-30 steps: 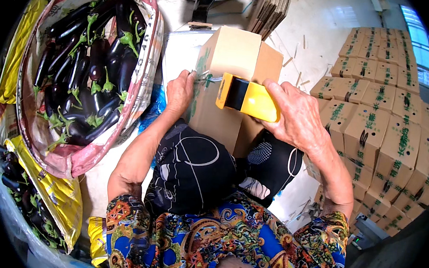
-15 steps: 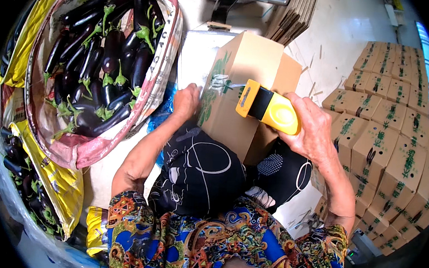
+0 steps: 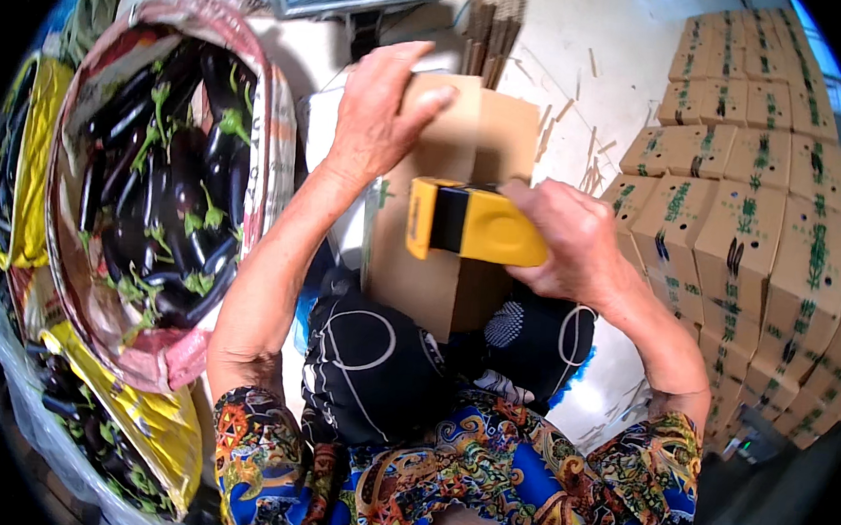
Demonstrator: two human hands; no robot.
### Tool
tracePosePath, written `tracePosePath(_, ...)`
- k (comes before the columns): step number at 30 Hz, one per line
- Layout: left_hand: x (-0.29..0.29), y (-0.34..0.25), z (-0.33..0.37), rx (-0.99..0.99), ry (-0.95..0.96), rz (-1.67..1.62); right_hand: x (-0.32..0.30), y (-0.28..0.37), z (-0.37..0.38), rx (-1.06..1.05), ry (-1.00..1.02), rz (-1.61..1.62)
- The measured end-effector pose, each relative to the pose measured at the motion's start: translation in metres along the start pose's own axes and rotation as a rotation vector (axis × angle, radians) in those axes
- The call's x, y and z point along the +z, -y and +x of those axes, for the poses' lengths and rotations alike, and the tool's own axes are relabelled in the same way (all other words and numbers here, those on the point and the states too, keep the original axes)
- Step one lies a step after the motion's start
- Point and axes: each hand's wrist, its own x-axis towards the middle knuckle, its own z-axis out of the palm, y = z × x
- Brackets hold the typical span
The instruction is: The person places eggplants into a plastic-lined cardboard box, folds the flaps, and seals the box using a handheld tape dispenser.
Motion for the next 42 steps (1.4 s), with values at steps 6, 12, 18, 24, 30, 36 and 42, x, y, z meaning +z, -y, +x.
tracePosePath(6,0.013,-0.028,0.015,0.131,0.321,0.239,0.001,0.008,-0.002,-0.013,0.035,-0.09)
tracePosePath(12,0.006,-0.03,0.016,0.181,0.348,0.258,0.013,0.019,-0.001,-0.037,0.029,-0.092)
tracePosePath(18,-0.005,-0.028,0.011,0.276,0.414,0.419,0.022,0.027,0.001,-0.042,-0.006,-0.159)
tracePosePath(24,0.016,-0.045,0.032,0.262,0.557,0.513,0.036,0.019,-0.019,-0.076,-0.296,-0.271)
tracePosePath(30,0.029,0.003,0.006,0.219,0.456,0.525,0.028,-0.012,-0.039,-0.327,-0.547,-0.407)
tracePosePath(36,0.046,-0.01,0.0,0.247,0.523,0.373,0.041,-0.025,-0.042,-0.092,-0.055,-0.127)
tracePosePath(42,0.032,-0.004,0.006,0.102,0.524,0.384,0.037,-0.061,-0.052,-0.116,-0.116,-0.05)
